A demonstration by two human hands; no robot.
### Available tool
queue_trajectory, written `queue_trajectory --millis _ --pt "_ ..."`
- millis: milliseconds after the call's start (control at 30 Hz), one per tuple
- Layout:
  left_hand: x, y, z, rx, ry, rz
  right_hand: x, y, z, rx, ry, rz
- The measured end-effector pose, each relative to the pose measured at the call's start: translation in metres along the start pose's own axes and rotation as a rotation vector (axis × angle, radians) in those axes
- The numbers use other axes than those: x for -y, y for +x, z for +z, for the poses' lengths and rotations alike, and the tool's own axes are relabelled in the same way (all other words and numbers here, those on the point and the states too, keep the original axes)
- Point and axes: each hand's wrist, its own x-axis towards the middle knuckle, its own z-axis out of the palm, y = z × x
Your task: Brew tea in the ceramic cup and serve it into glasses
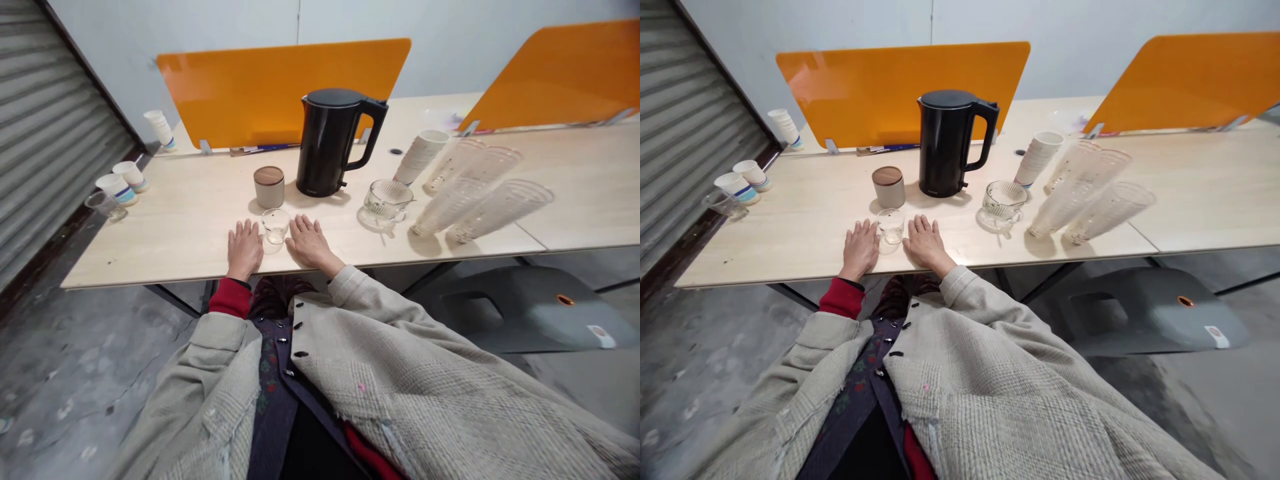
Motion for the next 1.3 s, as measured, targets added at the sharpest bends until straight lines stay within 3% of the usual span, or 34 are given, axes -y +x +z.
queue_trajectory --millis 500,1300 --pt "-0.0026 -0.0020 -0.0057 0.059 -0.005 0.006 -0.0004 0.0008 -0.0001 0.024 -0.014 0.013" --pt "-0.0048 -0.0008 -0.0073 0.041 -0.038 0.019 -0.0044 0.0030 0.0023 -0.009 0.019 0.012"
